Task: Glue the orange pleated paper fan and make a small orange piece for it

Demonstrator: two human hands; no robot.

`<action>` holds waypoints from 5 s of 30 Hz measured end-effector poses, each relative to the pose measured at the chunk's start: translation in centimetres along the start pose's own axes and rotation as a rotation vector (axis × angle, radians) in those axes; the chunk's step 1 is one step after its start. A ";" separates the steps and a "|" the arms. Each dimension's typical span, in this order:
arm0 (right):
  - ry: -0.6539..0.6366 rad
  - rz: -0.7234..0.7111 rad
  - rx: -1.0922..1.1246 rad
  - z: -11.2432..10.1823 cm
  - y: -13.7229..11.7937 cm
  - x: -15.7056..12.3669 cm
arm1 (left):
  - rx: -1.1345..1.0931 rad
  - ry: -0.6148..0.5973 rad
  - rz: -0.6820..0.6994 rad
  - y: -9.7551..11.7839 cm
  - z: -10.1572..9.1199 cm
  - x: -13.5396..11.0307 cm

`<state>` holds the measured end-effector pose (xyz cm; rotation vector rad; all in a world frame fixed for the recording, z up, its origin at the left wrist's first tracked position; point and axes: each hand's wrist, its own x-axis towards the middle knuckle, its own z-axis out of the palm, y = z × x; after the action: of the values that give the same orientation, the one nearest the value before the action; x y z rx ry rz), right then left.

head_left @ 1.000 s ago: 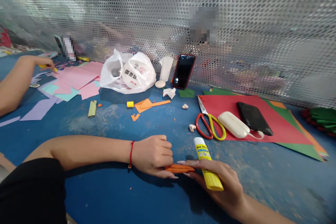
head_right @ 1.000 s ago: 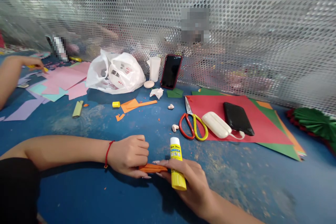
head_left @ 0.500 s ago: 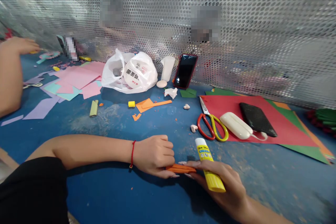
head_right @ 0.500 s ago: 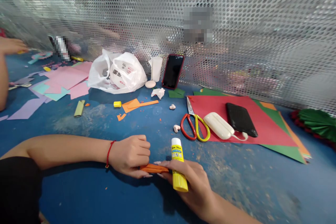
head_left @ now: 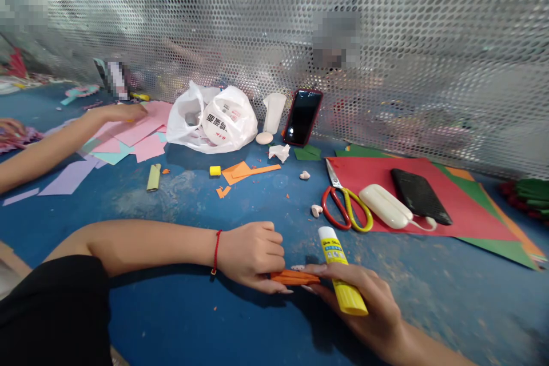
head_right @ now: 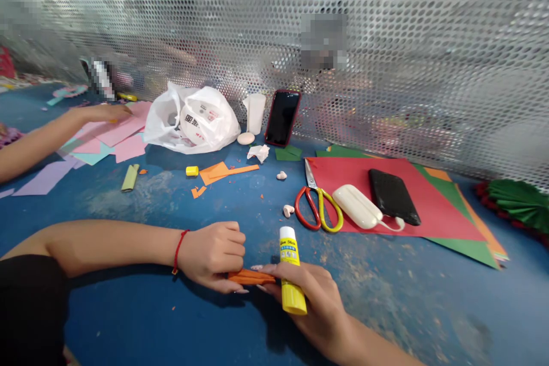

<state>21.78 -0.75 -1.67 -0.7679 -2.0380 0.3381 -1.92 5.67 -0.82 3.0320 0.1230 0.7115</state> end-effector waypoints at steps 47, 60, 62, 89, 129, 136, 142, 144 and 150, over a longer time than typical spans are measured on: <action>0.007 -0.010 -0.025 0.0 -0.1 0.1 | -0.037 0.010 0.021 -0.1 0.1 0.0; 0.002 -0.013 -0.022 -0.1 0.0 0.1 | -0.038 0.022 0.011 -0.1 -0.2 -0.1; -0.004 -0.008 -0.019 0.0 0.0 0.0 | -0.034 0.027 0.007 0.0 -0.2 -0.1; -0.011 -0.021 -0.023 0.0 -0.1 0.1 | -0.053 -0.009 -0.004 -0.2 -0.1 -0.1; 0.011 -0.012 -0.008 0.0 -0.2 0.3 | -0.057 -0.051 0.002 -0.1 -0.2 -0.1; 0.000 -0.018 0.002 0.0 -0.3 0.4 | -0.060 -0.002 0.017 -0.2 -0.1 -0.2; 0.011 -0.002 -0.016 0.0 -0.4 0.4 | -0.036 -0.001 0.007 -0.1 0.0 -0.1; 0.018 -0.005 -0.016 -0.1 -0.4 0.5 | -0.027 0.002 0.008 -0.1 0.0 -0.2; 0.024 -0.009 -0.016 0.0 -0.3 0.5 | -0.025 0.028 0.017 -0.1 -0.1 -0.1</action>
<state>21.47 -0.68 -1.18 -0.7687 -2.0234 0.3064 -2.05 5.72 -0.79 3.0035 0.0890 0.7504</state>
